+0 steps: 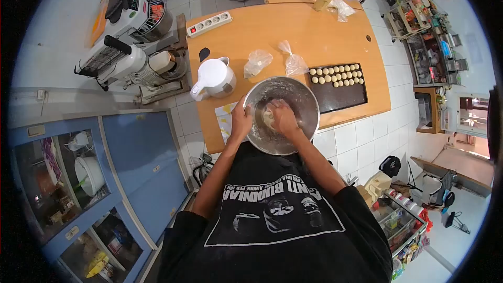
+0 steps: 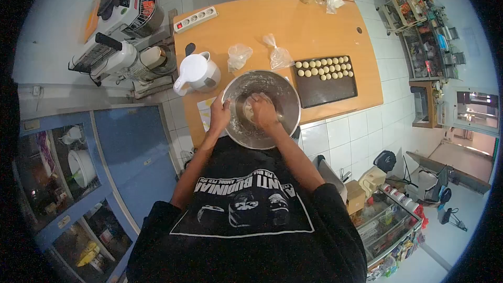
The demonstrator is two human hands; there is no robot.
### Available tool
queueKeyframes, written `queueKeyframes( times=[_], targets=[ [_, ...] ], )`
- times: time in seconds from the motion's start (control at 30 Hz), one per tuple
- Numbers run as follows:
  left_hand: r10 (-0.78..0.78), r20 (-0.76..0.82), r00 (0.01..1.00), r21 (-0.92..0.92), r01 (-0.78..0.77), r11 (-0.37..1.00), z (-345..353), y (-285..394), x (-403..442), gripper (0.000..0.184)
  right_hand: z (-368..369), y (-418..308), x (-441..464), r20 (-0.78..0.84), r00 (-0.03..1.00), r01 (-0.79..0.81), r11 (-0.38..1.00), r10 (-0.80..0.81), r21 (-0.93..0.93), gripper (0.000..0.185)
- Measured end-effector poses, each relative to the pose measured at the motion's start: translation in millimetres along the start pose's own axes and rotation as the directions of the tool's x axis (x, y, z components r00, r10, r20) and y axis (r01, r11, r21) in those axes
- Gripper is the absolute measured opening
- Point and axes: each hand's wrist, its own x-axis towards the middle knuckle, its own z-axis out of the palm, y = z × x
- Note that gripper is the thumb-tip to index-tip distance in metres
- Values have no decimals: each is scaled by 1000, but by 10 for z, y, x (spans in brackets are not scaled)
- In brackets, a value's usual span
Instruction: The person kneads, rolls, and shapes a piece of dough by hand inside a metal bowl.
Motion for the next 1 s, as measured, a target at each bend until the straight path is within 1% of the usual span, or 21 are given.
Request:
queueKeyframes(
  times=[0.13,0.2,0.23,0.3,0.33,0.4,0.43,0.5,0.53,0.6,0.63,0.67,0.7,0.73,0.8,0.83,0.9,0.93,1.0],
  targets=[
    [24,-14,1000,-33,-25,999,-31,28,37,37,18,94,-56,-18,999,36,999,-36,4,55],
    [11,5,1000,35,-11,999,-46,47,60,38,84,91,-152,-56,998,4,998,-1,58,56],
    [9,3,1000,31,-9,999,-46,66,60,38,96,65,-214,-52,999,5,998,-2,55,56],
    [3,-12,1000,11,-2,1000,-50,94,28,39,96,-22,-375,-112,993,40,999,-38,10,52],
    [-6,-17,1000,6,6,1000,-42,64,20,39,36,-84,-444,-102,994,44,999,-43,9,52],
    [52,-40,998,-8,-52,999,-32,9,20,39,-128,-181,-544,-61,998,16,985,-5,174,57],
    [43,-45,998,-13,-44,999,-26,9,23,39,-243,-224,-534,-50,999,17,985,-8,172,57],
    [23,-34,999,-32,-24,999,-16,8,13,39,-411,-272,-472,67,997,-49,996,44,69,38],
    [18,-33,999,-33,-19,999,-9,-6,12,39,-386,-235,-410,72,996,-51,996,46,69,38],
    [40,-43,998,-25,-41,999,0,-25,30,39,-281,-137,-191,2,996,-94,988,94,120,21],
    [38,-42,998,-24,-39,999,-1,-22,28,39,-235,-130,-58,4,995,-95,988,95,122,21],
    [29,-32,999,-50,-31,998,-2,-16,28,38,-181,-140,89,87,984,-159,984,152,77,20],
    [22,-25,999,-75,-24,997,-9,-4,32,38,-115,-152,180,166,964,-216,976,209,28,24],
    [21,-26,999,-71,-23,997,-18,11,27,38,45,-124,202,167,964,-215,976,207,32,24],
    [66,-25,997,-30,-67,997,-38,18,29,37,265,-146,270,-51,998,-24,1000,23,-10,25],
    [63,-28,998,-24,-64,998,-40,1,34,37,279,-154,267,-49,999,-21,1000,21,-4,25],
    [85,-37,996,-2,-85,996,-11,-79,41,37,268,-155,194,-101,992,63,993,-74,-103,26],
    [52,-45,998,34,-51,998,15,-130,50,37,269,-169,172,-97,993,61,993,-71,-99,26],
    [36,-30,999,7,-35,999,17,-122,49,37,262,-193,126,-6,1000,23,992,-24,-120,24]
  ],
)
